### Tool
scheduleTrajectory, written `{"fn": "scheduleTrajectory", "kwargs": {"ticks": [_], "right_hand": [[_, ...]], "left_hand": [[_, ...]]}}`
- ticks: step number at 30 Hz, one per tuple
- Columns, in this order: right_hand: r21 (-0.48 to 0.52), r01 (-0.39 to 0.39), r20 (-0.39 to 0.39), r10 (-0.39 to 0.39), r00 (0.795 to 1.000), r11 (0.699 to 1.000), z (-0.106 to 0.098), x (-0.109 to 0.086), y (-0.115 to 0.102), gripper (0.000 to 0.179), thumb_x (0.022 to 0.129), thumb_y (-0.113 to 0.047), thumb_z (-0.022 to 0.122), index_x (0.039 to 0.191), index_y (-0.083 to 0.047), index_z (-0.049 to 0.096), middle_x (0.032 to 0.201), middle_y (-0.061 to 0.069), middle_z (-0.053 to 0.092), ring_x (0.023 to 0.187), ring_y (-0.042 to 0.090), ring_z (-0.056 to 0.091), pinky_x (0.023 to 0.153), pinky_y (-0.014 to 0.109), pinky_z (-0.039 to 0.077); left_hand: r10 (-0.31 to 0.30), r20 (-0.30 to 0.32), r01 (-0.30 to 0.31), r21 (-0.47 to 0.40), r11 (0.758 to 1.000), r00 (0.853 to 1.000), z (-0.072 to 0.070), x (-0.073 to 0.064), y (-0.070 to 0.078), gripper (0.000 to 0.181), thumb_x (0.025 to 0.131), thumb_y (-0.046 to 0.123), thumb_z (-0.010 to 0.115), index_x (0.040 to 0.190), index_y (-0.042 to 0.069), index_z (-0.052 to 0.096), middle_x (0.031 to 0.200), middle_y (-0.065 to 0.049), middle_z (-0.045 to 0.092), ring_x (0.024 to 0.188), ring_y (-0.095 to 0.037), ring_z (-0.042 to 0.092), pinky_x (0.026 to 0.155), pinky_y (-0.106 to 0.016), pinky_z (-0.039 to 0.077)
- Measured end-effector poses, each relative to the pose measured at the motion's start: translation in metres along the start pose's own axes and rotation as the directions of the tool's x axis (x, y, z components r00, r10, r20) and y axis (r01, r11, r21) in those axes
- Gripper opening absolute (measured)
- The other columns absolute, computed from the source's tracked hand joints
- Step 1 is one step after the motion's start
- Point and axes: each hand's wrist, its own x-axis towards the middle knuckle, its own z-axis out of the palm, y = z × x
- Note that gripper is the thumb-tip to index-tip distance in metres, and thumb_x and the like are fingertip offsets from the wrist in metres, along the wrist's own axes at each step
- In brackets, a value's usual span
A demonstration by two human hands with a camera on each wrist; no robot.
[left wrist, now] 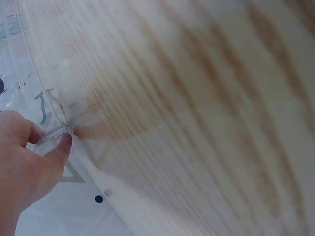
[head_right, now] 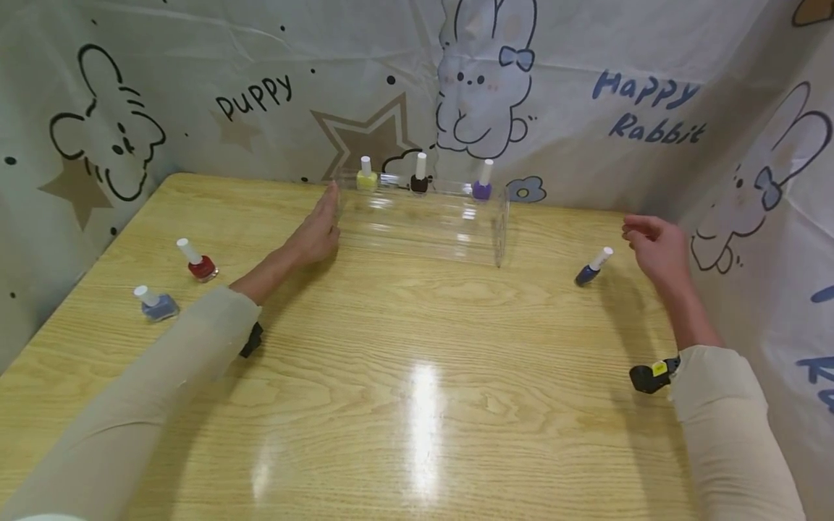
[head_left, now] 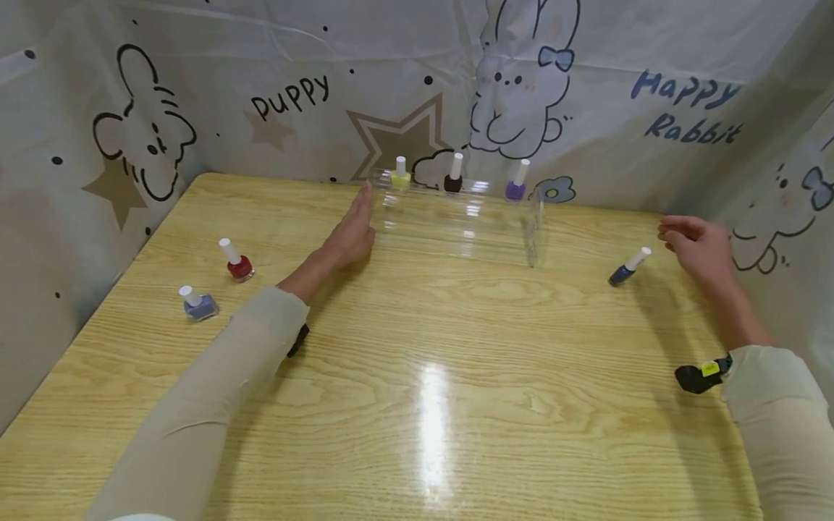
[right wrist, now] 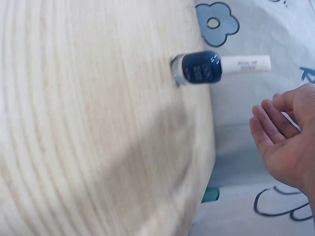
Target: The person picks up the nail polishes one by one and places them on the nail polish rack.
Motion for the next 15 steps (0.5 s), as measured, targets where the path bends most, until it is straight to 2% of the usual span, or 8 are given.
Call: {"fn": "scheduleTrajectory", "kwargs": {"ticks": [3, 6, 8, 12, 15], "right_hand": [[-0.021, -0.008, 0.094, 0.010, 0.996, 1.000, -0.001, 0.001, 0.013, 0.044, 0.106, -0.018, 0.045, 0.144, 0.006, 0.047, 0.130, 0.017, 0.054, 0.097, -0.003, 0.055, 0.088, 0.015, 0.050], [-0.080, 0.004, 0.195, 0.011, 0.981, 0.997, -0.002, 0.002, 0.021, 0.044, 0.105, -0.017, 0.052, 0.142, 0.007, 0.049, 0.132, 0.020, 0.054, 0.092, -0.009, 0.051, 0.079, 0.011, 0.050], [-0.119, 0.020, 0.252, 0.011, 0.968, 0.993, -0.002, 0.002, 0.023, 0.045, 0.103, -0.018, 0.055, 0.140, 0.008, 0.050, 0.134, 0.024, 0.053, 0.095, -0.002, 0.052, 0.078, 0.015, 0.048], [-0.147, 0.046, 0.337, 0.006, 0.942, 0.988, -0.001, 0.000, 0.023, 0.048, 0.103, -0.020, 0.057, 0.139, 0.009, 0.047, 0.136, 0.031, 0.048, 0.108, 0.021, 0.051, 0.086, 0.033, 0.045], [-0.142, 0.064, 0.379, -0.005, 0.926, 0.988, 0.001, -0.001, 0.023, 0.049, 0.102, -0.020, 0.058, 0.139, 0.010, 0.046, 0.136, 0.033, 0.047, 0.110, 0.023, 0.053, 0.085, 0.033, 0.046]], "left_hand": [[0.003, 0.001, -0.003, 0.010, 1.000, 1.000, 0.000, 0.001, -0.001, 0.078, 0.101, -0.004, 0.037, 0.155, 0.003, -0.019, 0.164, -0.016, -0.017, 0.150, -0.023, -0.011, 0.119, -0.033, -0.002], [0.003, 0.000, -0.003, 0.017, 1.000, 1.000, 0.000, 0.002, -0.002, 0.078, 0.100, -0.004, 0.038, 0.155, 0.002, -0.018, 0.164, -0.015, -0.017, 0.150, -0.023, -0.011, 0.119, -0.032, -0.002], [-0.001, -0.001, 0.001, 0.020, 1.000, 1.000, 0.000, 0.003, -0.002, 0.078, 0.100, -0.004, 0.038, 0.155, 0.002, -0.018, 0.164, -0.014, -0.017, 0.150, -0.024, -0.010, 0.119, -0.032, -0.001], [-0.012, -0.002, 0.012, 0.015, 1.000, 1.000, 0.000, 0.003, -0.002, 0.079, 0.100, -0.003, 0.038, 0.155, 0.004, -0.018, 0.164, -0.013, -0.018, 0.150, -0.021, -0.011, 0.119, -0.031, -0.002], [-0.011, -0.003, 0.011, 0.019, 1.000, 1.000, 0.001, 0.003, -0.002, 0.079, 0.100, -0.004, 0.038, 0.155, 0.004, -0.018, 0.164, -0.013, -0.018, 0.150, -0.022, -0.012, 0.119, -0.031, -0.002]]}}
